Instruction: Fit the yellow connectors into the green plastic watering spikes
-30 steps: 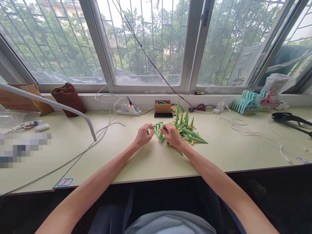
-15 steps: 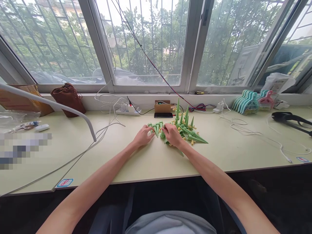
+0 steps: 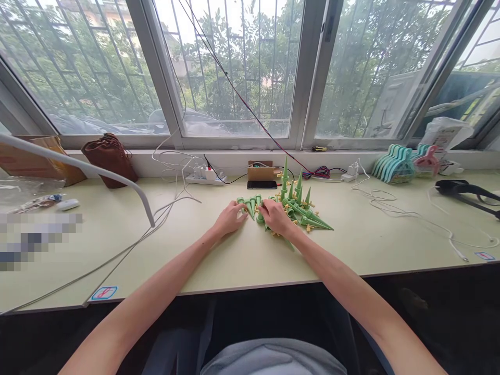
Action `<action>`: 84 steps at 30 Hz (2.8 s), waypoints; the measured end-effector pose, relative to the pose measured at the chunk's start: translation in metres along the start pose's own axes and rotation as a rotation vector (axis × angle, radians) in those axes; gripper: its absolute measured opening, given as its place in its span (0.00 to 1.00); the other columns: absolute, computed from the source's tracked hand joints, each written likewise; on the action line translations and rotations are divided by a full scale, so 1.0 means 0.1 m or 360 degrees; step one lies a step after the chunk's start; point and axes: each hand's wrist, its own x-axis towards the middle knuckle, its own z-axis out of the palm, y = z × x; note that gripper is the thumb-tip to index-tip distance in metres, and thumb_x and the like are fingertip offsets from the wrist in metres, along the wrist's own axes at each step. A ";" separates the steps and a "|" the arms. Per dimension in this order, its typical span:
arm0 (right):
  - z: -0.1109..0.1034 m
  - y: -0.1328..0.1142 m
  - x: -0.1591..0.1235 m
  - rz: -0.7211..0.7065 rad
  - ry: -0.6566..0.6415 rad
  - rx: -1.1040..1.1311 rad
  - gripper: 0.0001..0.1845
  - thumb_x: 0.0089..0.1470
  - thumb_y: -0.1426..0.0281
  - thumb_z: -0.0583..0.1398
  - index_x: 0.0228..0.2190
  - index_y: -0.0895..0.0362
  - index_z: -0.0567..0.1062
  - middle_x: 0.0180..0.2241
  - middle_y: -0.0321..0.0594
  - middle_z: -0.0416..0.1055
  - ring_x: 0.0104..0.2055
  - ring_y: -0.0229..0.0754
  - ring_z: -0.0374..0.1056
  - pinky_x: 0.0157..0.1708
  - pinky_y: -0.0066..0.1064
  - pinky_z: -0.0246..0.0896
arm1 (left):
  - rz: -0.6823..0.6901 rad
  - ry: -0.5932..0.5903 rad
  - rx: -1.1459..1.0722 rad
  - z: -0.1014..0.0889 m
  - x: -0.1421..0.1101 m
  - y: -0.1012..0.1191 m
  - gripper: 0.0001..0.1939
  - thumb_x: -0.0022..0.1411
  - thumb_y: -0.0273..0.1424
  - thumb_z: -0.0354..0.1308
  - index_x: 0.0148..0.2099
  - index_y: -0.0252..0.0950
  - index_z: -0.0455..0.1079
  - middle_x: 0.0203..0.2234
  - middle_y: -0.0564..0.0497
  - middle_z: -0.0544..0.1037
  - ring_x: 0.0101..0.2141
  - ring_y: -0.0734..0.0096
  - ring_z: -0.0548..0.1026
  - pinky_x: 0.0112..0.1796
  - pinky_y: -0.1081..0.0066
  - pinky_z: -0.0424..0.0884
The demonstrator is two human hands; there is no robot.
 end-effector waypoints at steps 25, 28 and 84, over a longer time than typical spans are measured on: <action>0.02 0.02 -0.01 0.0038 -0.0004 0.0040 0.13 0.62 0.69 0.53 0.26 0.54 0.58 0.29 0.38 0.66 0.30 0.40 0.58 0.40 0.35 0.52 | 0.0065 -0.0068 0.0113 -0.03 -0.01 0.05 0.16 0.68 0.36 0.49 0.50 0.41 0.76 0.42 0.44 0.71 0.40 0.59 0.75 0.45 0.61 0.71; 0.02 0.01 -0.01 0.0019 0.0008 0.0078 0.11 0.62 0.69 0.54 0.27 0.54 0.60 0.29 0.38 0.67 0.31 0.41 0.60 0.41 0.35 0.53 | 0.0060 -0.0058 0.0118 -0.03 -0.01 0.06 0.14 0.68 0.36 0.50 0.48 0.39 0.75 0.42 0.44 0.72 0.39 0.60 0.75 0.44 0.62 0.72; 0.01 0.00 -0.02 -0.0052 0.0078 0.0178 0.11 0.65 0.65 0.55 0.33 0.57 0.71 0.29 0.39 0.71 0.31 0.40 0.63 0.39 0.33 0.54 | -0.0300 -0.0112 0.0308 -0.07 0.01 0.18 0.11 0.70 0.29 0.46 0.47 0.36 0.69 0.42 0.40 0.72 0.35 0.57 0.75 0.37 0.63 0.69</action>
